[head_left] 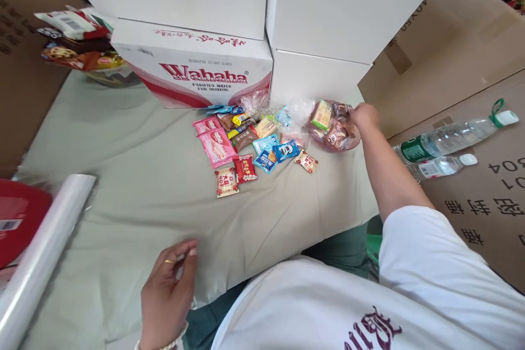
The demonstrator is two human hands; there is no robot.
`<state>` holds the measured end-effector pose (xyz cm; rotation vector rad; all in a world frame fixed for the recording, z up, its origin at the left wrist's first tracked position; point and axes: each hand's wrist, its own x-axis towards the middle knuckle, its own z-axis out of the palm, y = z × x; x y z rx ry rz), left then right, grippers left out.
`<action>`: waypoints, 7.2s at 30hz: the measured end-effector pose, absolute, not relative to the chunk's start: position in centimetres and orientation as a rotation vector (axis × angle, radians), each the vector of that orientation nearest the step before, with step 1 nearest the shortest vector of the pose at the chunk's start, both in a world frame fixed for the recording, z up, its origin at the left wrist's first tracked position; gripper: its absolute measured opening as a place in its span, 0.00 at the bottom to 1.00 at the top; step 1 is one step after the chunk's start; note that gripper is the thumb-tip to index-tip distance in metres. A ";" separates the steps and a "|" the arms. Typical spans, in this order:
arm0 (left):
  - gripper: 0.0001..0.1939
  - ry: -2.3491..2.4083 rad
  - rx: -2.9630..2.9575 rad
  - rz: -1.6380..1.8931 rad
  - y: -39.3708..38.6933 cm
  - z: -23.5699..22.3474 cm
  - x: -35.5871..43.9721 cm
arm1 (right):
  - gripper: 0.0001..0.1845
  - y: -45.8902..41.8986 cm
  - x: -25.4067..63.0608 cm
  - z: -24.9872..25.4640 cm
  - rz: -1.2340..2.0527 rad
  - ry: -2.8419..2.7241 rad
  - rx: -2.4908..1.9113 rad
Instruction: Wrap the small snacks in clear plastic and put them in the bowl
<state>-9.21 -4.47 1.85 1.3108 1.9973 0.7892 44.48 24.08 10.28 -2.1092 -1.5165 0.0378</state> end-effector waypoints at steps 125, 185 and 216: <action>0.09 1.282 -0.004 0.862 1.7 2.4 -7.0 | 0.47 6.4 23.7 1.1 0.500 -2.132 -1.233; 0.38 1.604 2.368 0.254 -0.6 -2.9 -7.6 | 0.19 -3.9 31.3 0.6 1.199 -1.727 -1.929; 0.41 1.644 2.252 0.333 -3.0 -2.4 -6.7 | 0.26 21.8 5.2 2.7 0.695 -2.232 -2.096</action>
